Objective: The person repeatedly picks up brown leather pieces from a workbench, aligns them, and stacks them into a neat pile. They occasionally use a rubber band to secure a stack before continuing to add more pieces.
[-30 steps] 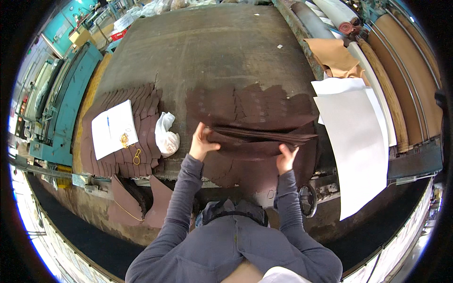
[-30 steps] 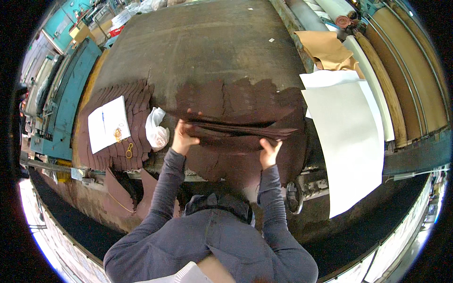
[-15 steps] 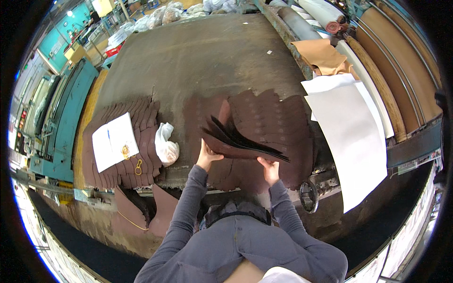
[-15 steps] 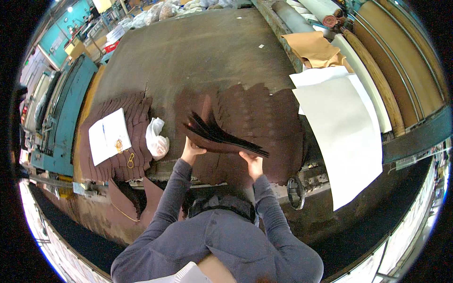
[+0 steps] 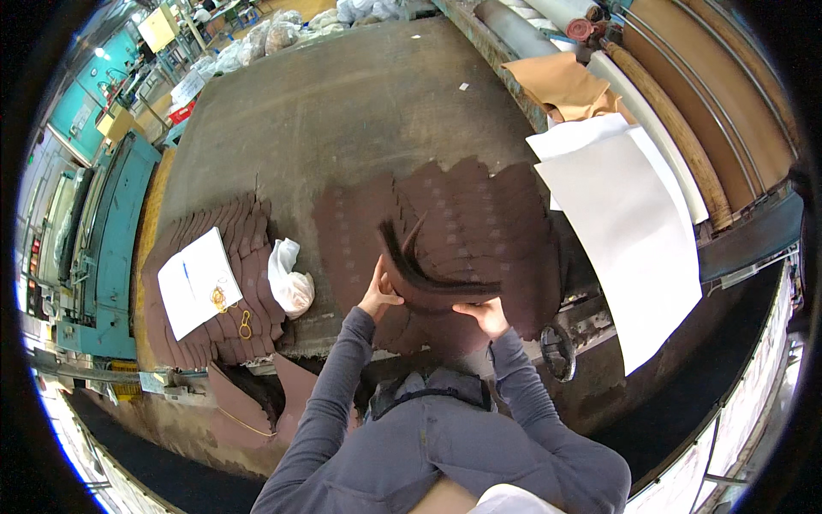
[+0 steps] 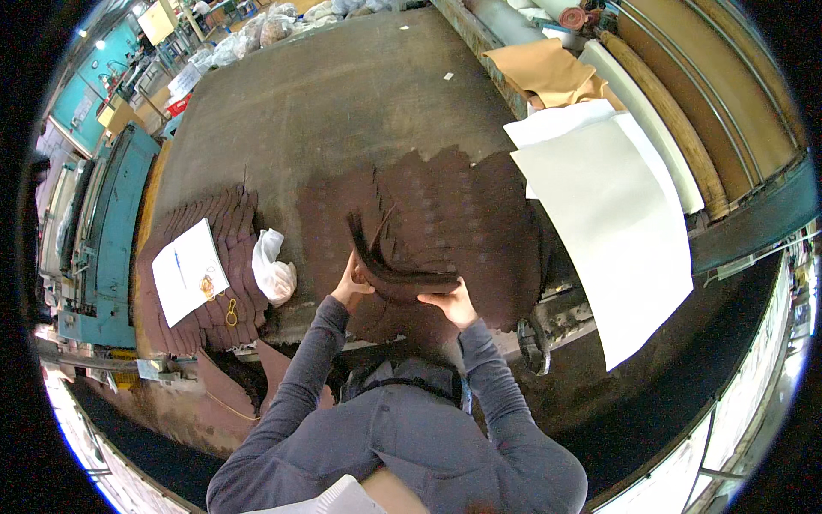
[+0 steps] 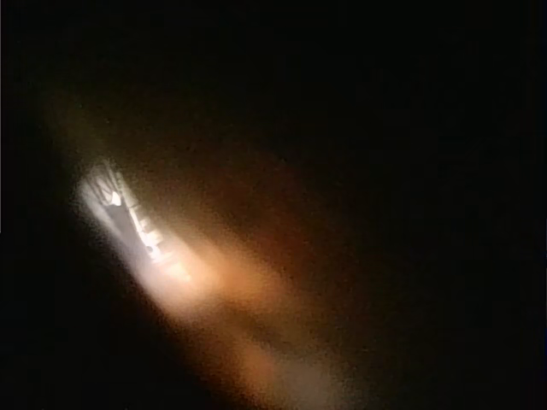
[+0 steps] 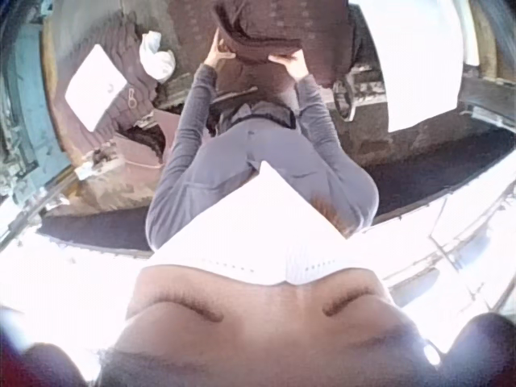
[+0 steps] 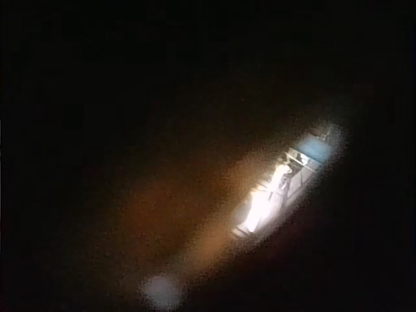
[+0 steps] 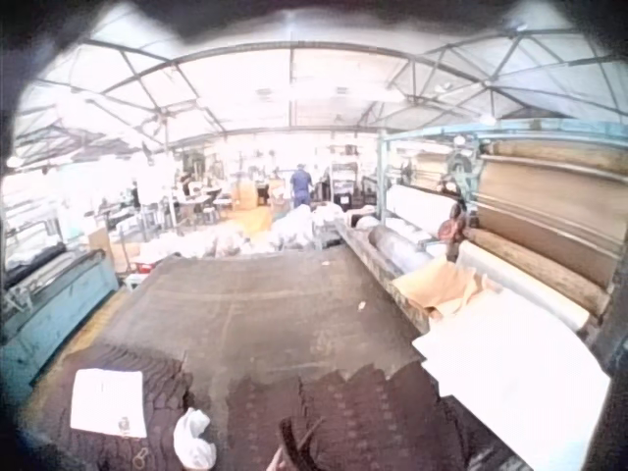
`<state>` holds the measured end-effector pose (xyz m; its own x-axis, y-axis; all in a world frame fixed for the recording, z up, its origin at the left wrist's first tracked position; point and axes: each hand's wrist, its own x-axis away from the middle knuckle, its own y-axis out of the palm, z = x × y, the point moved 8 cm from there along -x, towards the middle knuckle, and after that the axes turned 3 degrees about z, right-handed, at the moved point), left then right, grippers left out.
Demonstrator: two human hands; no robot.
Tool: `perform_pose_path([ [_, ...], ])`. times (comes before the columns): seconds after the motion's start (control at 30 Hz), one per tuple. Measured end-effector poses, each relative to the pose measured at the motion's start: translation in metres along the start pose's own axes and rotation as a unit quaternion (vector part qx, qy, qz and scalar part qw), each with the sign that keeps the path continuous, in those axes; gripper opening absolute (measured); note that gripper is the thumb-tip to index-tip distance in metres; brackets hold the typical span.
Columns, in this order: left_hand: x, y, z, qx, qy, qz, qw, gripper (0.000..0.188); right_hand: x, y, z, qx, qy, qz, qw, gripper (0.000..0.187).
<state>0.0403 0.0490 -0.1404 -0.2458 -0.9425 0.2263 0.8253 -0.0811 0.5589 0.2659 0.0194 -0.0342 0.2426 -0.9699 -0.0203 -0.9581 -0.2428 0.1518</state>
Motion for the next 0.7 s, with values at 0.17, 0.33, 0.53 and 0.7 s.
perform_pose_path([
  [0.17,0.01,0.05,0.031,-0.119,0.093,-0.106,0.983,0.118,0.02,-0.054,0.065,-0.005,-0.025,0.125,0.992,0.032],
  [0.33,0.028,0.013,-0.008,-0.151,0.106,0.011,0.983,0.075,0.006,-0.033,0.051,-0.151,-0.02,0.132,0.979,0.056],
  [0.53,0.044,0.001,-0.033,-0.177,0.064,0.218,0.958,0.037,-0.021,-0.046,0.047,-0.111,0.037,0.042,0.992,0.067],
  [0.7,0.037,-0.004,-0.033,-0.018,-0.025,0.28,0.959,0.045,-0.075,-0.164,0.016,0.3,0.027,0.135,0.944,0.055],
])
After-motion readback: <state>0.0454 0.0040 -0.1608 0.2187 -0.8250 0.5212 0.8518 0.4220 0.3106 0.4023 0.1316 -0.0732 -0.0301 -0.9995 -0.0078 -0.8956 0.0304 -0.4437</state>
